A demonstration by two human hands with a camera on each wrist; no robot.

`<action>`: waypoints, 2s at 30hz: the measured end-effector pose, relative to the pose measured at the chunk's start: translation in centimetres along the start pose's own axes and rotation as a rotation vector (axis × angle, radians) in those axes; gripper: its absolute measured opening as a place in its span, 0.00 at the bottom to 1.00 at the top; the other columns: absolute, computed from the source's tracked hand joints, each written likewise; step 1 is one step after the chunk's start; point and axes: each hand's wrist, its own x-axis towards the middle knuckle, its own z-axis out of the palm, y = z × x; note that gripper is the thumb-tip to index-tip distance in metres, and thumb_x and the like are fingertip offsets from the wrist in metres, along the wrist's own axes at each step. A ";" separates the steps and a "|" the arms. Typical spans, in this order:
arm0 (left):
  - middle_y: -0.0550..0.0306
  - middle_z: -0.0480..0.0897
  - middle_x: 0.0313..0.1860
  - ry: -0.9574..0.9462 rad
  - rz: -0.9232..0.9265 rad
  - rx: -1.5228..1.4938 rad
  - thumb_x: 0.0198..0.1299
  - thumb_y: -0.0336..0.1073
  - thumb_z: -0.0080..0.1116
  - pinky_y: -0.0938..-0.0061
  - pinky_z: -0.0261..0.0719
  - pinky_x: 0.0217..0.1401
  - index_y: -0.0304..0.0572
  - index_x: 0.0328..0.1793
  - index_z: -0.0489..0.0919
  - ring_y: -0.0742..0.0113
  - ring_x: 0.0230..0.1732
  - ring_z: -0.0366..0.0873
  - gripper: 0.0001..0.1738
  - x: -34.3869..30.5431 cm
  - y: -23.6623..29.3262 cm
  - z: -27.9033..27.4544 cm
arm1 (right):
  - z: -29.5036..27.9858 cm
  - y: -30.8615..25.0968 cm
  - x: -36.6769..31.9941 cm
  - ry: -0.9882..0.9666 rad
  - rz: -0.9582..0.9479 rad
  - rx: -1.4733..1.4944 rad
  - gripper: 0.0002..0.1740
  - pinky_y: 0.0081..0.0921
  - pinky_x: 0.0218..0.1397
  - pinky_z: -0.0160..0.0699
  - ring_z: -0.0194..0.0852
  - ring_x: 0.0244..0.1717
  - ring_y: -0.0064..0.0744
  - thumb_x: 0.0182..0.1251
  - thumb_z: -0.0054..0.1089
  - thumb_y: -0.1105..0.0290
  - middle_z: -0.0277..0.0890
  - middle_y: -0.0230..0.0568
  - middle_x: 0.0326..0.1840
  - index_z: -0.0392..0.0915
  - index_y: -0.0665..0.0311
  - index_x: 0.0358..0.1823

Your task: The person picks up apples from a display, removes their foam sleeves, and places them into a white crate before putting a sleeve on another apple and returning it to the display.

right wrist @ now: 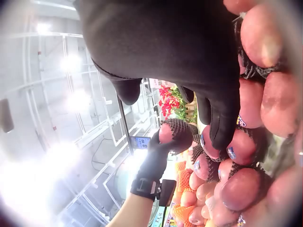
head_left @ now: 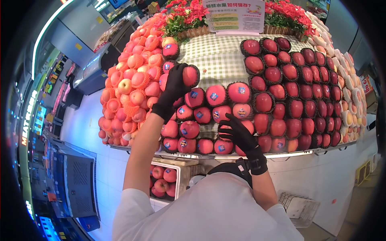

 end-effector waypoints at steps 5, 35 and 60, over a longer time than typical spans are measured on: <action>0.45 0.79 0.53 -0.139 -0.071 0.063 0.32 0.42 0.80 0.53 0.73 0.60 0.46 0.55 0.77 0.41 0.56 0.74 0.38 1.5 -4.2 3.4 | -0.8 -0.5 -1.0 0.014 -0.014 0.009 0.30 0.35 0.61 0.79 0.76 0.60 0.34 0.77 0.51 0.62 0.69 0.37 0.65 0.54 0.57 0.75; 0.46 0.64 0.76 -0.493 -0.302 -0.415 0.41 0.29 0.77 0.65 0.58 0.79 0.42 0.80 0.56 0.57 0.77 0.59 0.58 2.4 -10.4 1.4 | -4.4 0.4 -1.2 0.070 -0.006 -0.045 0.27 0.31 0.56 0.80 0.79 0.54 0.32 0.74 0.55 0.65 0.73 0.37 0.61 0.62 0.60 0.71; 0.44 0.74 0.66 -0.553 -0.200 -0.171 0.35 0.48 0.83 0.64 0.68 0.72 0.38 0.73 0.66 0.53 0.69 0.70 0.57 1.8 -7.9 3.1 | -6.0 1.4 -1.7 0.000 -0.068 -0.196 0.25 0.32 0.57 0.82 0.80 0.55 0.33 0.73 0.53 0.71 0.72 0.39 0.62 0.64 0.65 0.70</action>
